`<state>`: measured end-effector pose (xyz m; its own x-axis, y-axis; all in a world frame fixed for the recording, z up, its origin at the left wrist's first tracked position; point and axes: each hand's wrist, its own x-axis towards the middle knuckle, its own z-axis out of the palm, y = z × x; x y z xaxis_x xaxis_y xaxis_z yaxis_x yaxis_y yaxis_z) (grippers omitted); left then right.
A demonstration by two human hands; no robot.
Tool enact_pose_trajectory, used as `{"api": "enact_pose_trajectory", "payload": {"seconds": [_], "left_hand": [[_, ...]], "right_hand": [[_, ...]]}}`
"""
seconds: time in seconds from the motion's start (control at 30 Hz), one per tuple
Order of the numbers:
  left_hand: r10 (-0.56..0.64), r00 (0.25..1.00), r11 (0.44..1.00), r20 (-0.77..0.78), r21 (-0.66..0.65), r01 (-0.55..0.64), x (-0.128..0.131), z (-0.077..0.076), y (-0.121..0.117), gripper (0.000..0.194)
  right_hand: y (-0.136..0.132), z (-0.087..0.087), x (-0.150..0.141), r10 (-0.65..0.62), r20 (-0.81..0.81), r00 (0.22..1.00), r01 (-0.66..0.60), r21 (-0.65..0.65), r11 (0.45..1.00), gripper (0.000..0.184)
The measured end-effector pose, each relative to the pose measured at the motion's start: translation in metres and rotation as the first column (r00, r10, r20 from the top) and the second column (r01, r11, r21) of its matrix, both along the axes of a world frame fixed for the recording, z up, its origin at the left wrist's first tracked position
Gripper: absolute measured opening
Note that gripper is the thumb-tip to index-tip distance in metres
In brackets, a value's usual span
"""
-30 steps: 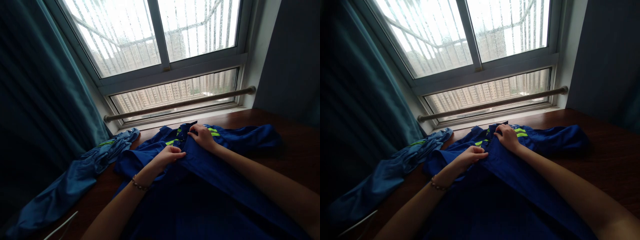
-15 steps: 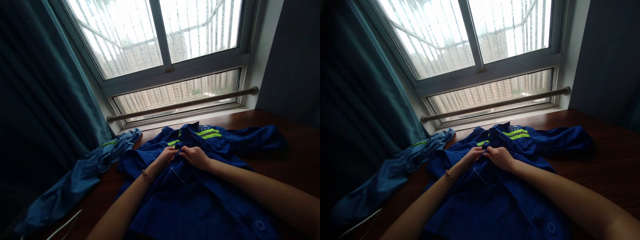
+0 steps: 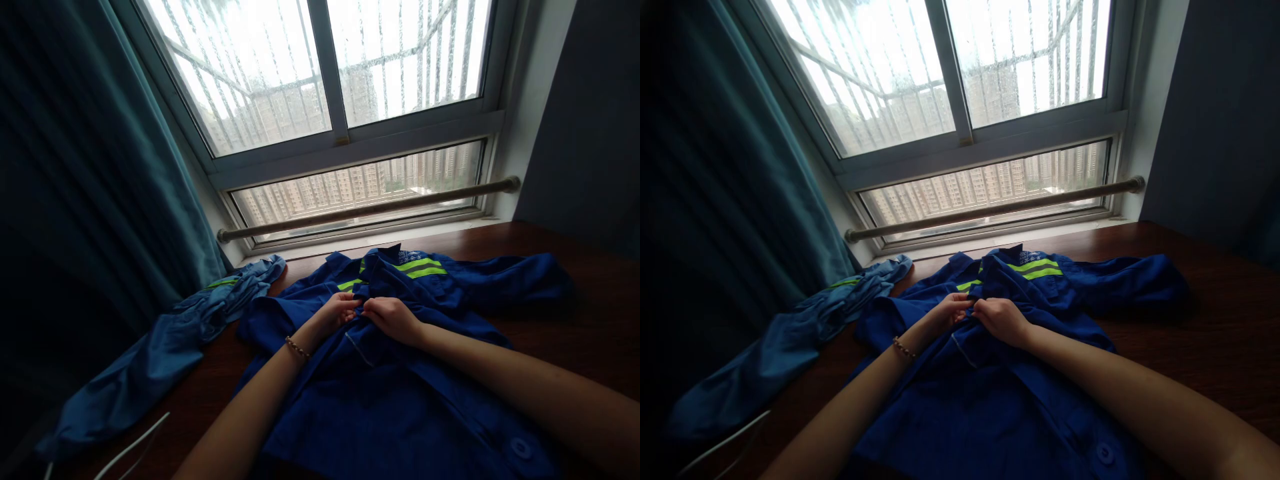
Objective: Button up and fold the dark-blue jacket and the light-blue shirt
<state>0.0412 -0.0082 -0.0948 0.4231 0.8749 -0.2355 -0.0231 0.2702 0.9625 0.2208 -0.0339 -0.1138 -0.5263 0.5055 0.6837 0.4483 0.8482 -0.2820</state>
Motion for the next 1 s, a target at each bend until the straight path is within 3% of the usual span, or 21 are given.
{"api": "enact_pose_trajectory", "payload": {"seconds": [0.27, 0.47, 0.6, 0.7, 0.87, 1.0], "left_hand": [[-0.012, 1.000, 0.998, -0.022, 0.065, 0.013, 0.001, -0.003, -0.002, 0.032], [0.111, 0.989, 0.945, -0.095, 0.318, -0.075, 0.010, -0.001, -0.009, 0.030], [0.202, 0.969, 0.878, -0.142, 0.464, -0.115, 0.014, 0.001, -0.015, 0.028], [0.288, 0.941, 0.789, -0.176, 0.600, -0.129, 0.014, 0.000, -0.017, 0.026], [0.372, 0.894, 0.645, -0.251, 0.763, -0.054, 0.013, -0.005, -0.020, 0.026], [0.388, 0.878, 0.588, -0.280, 0.809, -0.002, 0.015, -0.006, -0.024, 0.028]], "right_hand": [[-0.002, 0.001, 0.000, -0.009, -0.076, 0.997, 0.013, 0.054, 0.998, 0.012], [-0.003, 0.002, -0.002, -0.019, -0.180, 0.984, 0.027, 0.042, 0.999, 0.014], [-0.003, 0.003, -0.003, -0.038, -0.255, 0.966, 0.038, -0.006, 0.999, 0.012], [-0.002, 0.006, -0.004, -0.045, -0.258, 0.965, 0.035, -0.044, 0.998, 0.011], [0.002, 0.013, -0.002, -0.040, -0.225, 0.973, 0.008, -0.142, 0.990, 0.011], [0.006, 0.012, -0.001, -0.038, -0.186, 0.982, -0.004, -0.217, 0.976, 0.014]]}}
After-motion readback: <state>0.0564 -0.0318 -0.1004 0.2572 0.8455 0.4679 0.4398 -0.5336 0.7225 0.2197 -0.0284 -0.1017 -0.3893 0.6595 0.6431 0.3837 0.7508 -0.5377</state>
